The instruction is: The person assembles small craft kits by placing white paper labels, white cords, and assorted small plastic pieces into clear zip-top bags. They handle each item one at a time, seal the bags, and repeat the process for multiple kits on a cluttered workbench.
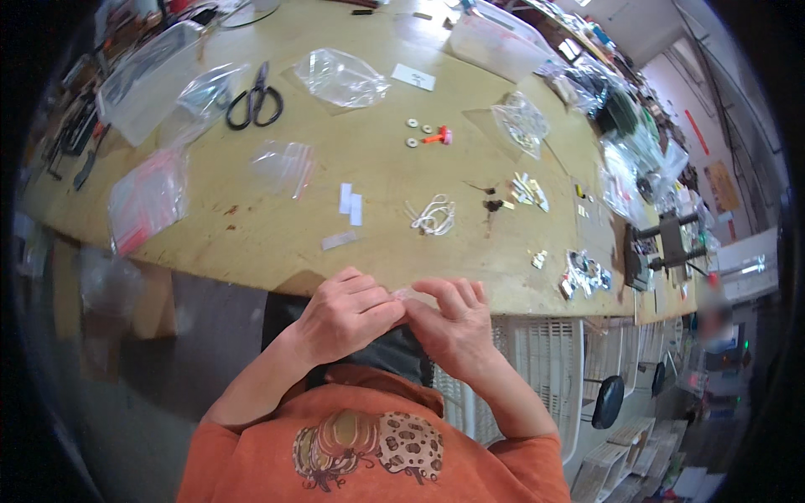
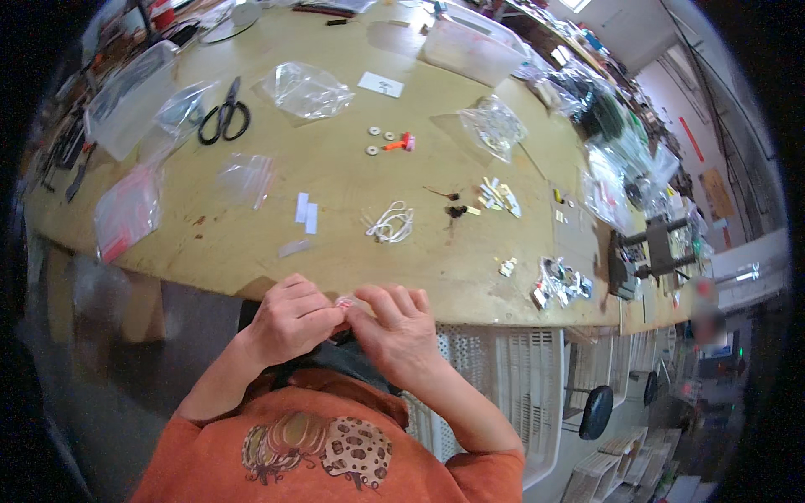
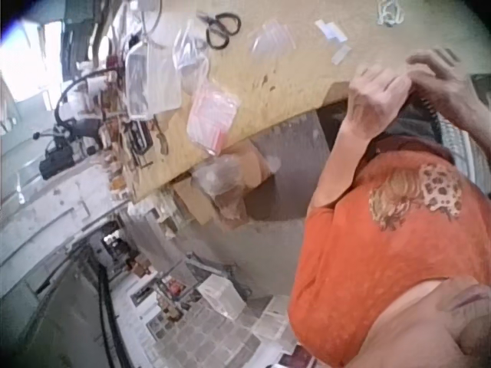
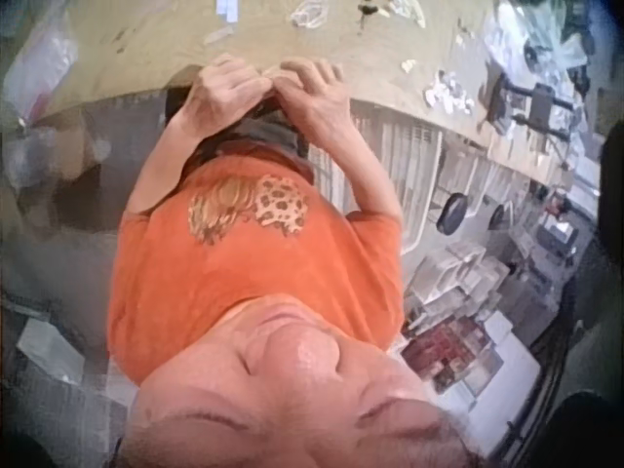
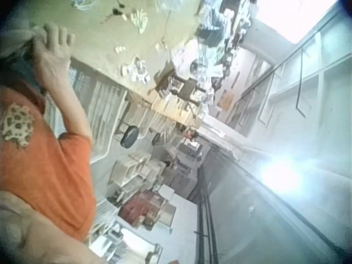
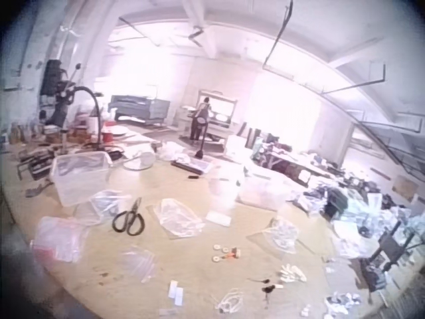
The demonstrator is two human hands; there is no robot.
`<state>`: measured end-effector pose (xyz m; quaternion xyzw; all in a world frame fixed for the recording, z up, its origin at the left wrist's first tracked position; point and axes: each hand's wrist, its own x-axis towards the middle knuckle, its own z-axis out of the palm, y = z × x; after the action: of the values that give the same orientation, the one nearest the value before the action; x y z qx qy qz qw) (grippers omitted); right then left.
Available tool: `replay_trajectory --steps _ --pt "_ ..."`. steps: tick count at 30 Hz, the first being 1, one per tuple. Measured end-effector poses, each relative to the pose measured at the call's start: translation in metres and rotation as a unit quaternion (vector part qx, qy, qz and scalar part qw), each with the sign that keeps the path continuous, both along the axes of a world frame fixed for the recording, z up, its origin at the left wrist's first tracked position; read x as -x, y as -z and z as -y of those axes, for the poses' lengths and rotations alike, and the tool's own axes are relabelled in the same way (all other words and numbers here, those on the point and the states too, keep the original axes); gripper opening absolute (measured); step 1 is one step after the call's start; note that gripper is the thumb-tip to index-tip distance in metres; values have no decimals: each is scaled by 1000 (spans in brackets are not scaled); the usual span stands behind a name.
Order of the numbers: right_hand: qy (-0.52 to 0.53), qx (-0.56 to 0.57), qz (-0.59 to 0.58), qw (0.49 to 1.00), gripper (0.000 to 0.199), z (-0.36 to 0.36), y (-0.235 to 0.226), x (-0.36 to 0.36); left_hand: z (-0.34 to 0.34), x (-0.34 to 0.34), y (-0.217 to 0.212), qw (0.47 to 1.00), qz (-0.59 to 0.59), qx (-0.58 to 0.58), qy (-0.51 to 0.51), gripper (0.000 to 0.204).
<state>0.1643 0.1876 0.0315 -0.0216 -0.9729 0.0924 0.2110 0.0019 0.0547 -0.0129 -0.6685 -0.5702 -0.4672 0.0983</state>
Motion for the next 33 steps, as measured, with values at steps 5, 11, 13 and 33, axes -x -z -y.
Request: replay_trajectory --steps 5,11,13,33 --pt "4 -16 91 996 19 -10 3 0 -4 -5 -8 998 -16 0 55 15" --pt "-45 287 107 951 23 -40 -17 -11 -14 1 10 996 49 40 56 12" --pt "21 409 59 911 27 -75 -15 -13 -13 4 17 996 69 48 35 13" --pt "172 704 -118 678 11 -176 22 13 -16 8 23 996 71 52 31 13"
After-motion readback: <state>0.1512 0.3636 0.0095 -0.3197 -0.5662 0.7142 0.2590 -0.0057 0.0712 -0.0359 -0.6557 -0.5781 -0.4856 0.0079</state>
